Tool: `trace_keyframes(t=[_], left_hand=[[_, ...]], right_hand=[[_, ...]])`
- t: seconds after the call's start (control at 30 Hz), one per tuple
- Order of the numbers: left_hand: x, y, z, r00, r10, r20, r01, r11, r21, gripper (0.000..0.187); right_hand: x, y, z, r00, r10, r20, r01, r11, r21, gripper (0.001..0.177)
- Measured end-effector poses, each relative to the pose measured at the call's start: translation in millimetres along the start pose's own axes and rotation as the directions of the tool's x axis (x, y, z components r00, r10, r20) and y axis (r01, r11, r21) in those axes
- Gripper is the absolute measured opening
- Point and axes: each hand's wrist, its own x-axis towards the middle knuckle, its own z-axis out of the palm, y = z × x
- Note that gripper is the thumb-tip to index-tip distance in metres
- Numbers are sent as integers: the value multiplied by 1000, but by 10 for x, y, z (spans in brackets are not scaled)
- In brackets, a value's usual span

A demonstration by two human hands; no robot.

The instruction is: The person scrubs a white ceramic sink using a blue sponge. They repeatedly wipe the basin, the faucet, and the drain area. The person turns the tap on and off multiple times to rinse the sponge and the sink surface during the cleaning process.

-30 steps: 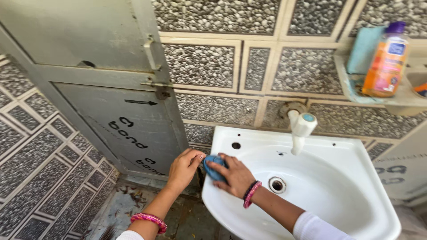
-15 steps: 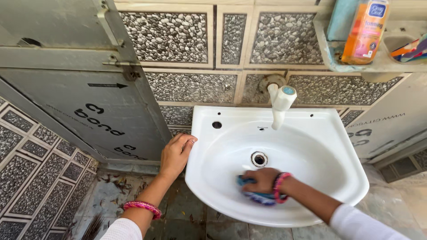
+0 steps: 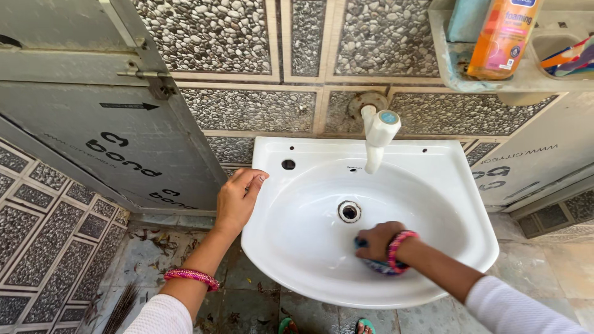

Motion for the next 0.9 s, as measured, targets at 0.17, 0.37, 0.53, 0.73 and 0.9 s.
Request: trace_keyframes(t=[0.17, 0.37, 0.53, 0.73, 0.9], left_hand=[[-85, 128, 76, 1000, 31, -3, -31, 999, -5, 14], [-122, 302, 180, 998, 57, 7, -57, 998, 8, 15], [-114, 421, 247, 996, 83, 9, -83, 997, 2, 15], [-188, 560, 394, 997, 22, 76, -23, 1000, 16, 17], [-191, 653, 429, 995, -31, 99, 25, 998, 60, 17]], right_hand=[[183, -552, -146, 993, -117, 6, 115, 979, 166, 65], [181, -1183, -379, 977, -103, -185, 177, 877, 446, 67], [125, -1034, -312, 984, -78, -159, 139, 895, 423, 66], [8, -311, -43, 1000, -10, -3, 10, 971, 240, 64], [-148, 444, 46, 994, 80, -71, -80, 997, 2, 59]])
